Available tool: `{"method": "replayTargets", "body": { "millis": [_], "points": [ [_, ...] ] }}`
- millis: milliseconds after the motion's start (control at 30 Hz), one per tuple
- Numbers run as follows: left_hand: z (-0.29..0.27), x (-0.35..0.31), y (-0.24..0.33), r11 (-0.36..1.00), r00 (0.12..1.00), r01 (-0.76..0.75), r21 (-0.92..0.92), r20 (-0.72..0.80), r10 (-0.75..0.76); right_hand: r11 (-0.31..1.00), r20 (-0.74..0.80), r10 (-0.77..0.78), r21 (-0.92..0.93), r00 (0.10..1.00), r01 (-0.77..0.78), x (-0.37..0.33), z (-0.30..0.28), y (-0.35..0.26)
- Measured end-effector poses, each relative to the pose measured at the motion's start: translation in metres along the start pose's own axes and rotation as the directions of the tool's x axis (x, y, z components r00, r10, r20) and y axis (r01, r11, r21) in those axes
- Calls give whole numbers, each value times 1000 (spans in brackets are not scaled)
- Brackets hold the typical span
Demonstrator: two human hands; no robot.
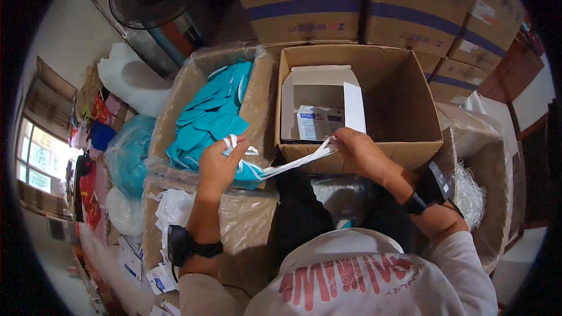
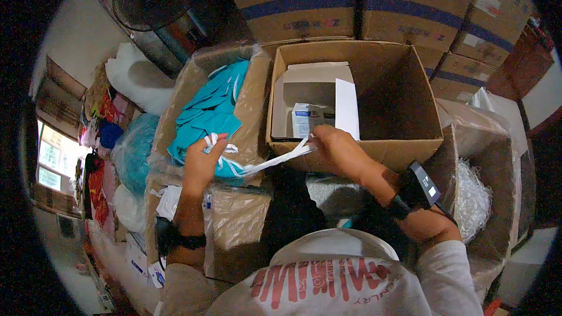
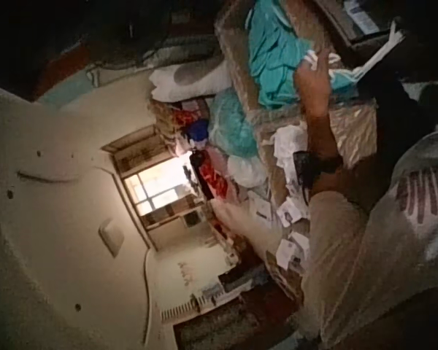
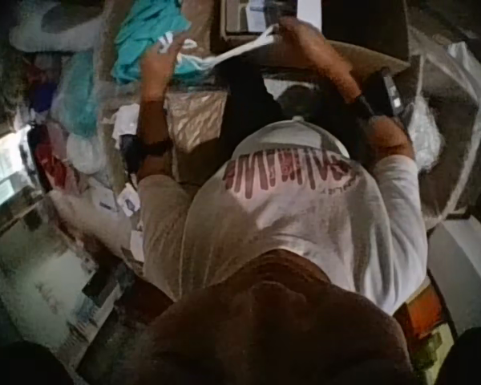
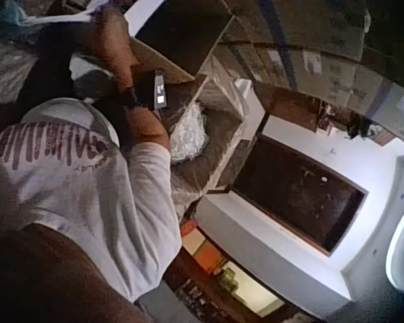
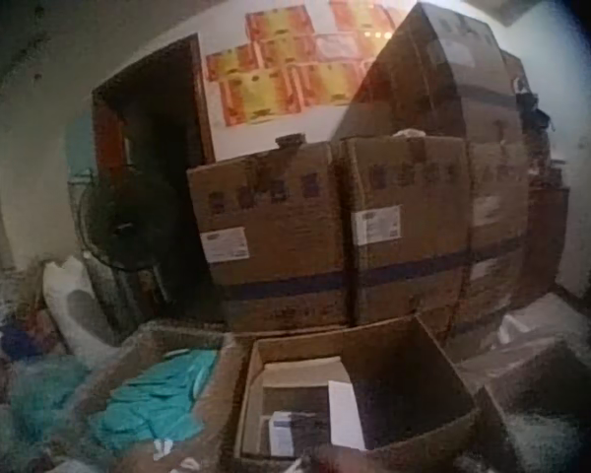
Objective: Taking blue face masks from a pile and placing them into a small cardboard box.
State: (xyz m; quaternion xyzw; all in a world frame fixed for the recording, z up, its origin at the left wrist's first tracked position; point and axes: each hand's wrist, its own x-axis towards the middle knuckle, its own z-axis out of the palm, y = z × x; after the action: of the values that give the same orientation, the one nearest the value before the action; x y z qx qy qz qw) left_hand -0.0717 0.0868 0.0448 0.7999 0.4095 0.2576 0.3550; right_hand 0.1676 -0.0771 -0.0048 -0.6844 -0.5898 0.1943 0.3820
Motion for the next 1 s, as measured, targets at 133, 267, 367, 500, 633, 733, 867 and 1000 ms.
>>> {"method": "replayTargets", "body": {
  "millis": [133, 267, 367, 500, 633, 733, 867, 1000],
  "points": [
    [0, 4, 10, 996, 999, -48, 73, 7, 47, 963, 16, 60, 263, 998, -62, 4, 13, 7],
    [26, -5, 33, 992, 943, -129, 13, 312, 118, 890, 210, 90, 421, 974, -173, 7, 24, -16],
    [70, -16, 27, 982, 788, -125, -144, 586, 186, 918, 109, -48, 397, 993, 0, 7, 27, -43],
    [90, -31, 4, 921, 732, 255, -295, 681, 15, 965, 133, 27, 254, 991, -60, -1, 11, -31],
    [77, -44, 9, 381, 774, 591, -711, 633, -20, 976, 219, -146, 193, 965, 104, -23, 4, -32],
    [87, -51, 38, 316, 865, 501, -806, 459, -201, 954, 147, -210, 249, 967, 169, -25, 23, -44],
    [86, -43, 16, 992, 883, -66, -109, 456, 109, 991, 310, -133, 71, 941, 117, -30, 20, -35],
    [98, -67, -10, 862, 659, 318, -394, 746, 98, 998, 462, -44, -20, 886, 60, -40, 12, -33]
  ]
}}
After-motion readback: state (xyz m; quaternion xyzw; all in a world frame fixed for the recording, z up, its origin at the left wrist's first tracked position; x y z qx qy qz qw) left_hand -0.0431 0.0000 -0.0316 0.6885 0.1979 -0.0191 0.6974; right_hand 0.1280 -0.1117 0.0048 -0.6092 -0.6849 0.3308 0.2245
